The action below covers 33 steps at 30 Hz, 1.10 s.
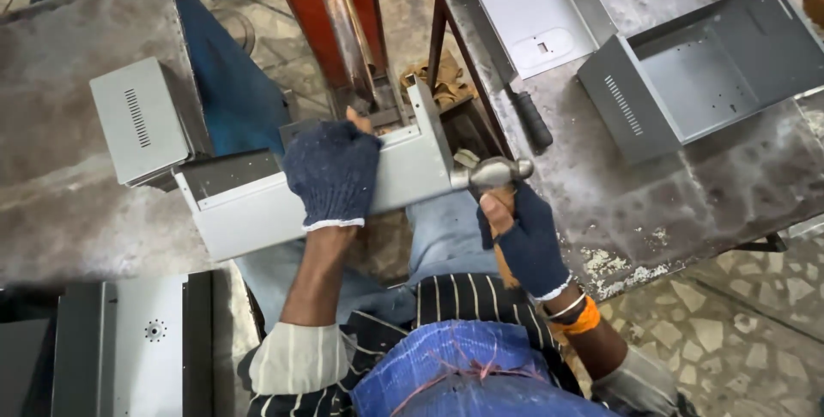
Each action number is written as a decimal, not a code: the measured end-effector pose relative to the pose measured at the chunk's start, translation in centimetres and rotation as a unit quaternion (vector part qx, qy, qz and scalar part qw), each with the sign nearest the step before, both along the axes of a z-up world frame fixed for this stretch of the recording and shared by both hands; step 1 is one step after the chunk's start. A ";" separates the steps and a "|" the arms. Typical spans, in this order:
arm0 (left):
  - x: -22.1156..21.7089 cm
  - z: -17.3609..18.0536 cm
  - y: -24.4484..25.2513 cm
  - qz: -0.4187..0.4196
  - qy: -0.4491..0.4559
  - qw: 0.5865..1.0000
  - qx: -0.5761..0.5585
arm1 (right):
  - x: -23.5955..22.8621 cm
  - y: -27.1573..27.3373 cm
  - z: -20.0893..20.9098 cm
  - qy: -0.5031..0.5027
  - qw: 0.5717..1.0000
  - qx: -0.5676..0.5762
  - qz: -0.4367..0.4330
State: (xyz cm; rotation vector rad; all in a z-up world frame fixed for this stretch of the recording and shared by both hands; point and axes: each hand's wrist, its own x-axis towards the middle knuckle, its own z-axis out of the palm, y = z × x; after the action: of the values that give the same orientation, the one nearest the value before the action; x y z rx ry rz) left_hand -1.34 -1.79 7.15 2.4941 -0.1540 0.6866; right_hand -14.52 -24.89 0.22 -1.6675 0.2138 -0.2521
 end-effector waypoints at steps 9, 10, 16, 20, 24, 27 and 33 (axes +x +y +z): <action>-2.0 -1.1 -0.4 0.023 0.001 0.998 0.051 | 16.7 -13.2 -3.9 0.246 0.923 -0.284 0.086; -2.4 -1.2 -0.4 0.017 0.021 0.999 0.032 | 19.5 -16.5 -8.3 0.150 0.927 -0.339 0.061; -3.9 -0.2 -1.7 0.007 0.083 0.996 -0.035 | 25.4 -16.4 -9.7 0.131 0.932 -0.336 0.027; -4.2 0.4 -4.6 0.005 0.152 0.981 -0.124 | 19.0 -13.3 -4.0 -0.049 0.983 -0.146 0.105; -5.2 2.0 -9.6 -0.050 0.170 0.975 -0.132 | 10.5 -11.0 6.3 -0.101 0.967 -0.134 0.189; -7.5 5.6 -12.4 -0.236 0.209 0.930 -0.190 | 5.6 -16.8 7.9 0.004 0.996 -0.081 -0.044; -7.3 8.3 -12.9 -0.466 -0.169 0.849 -0.184 | -1.4 -40.4 6.1 -0.046 0.933 -0.334 -0.123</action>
State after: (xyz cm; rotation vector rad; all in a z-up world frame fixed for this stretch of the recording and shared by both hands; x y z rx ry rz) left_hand -8.64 -14.67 15.45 1.6054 -1.1536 0.6183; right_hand -15.88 -65.29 6.36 -2.2976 0.2860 -0.6453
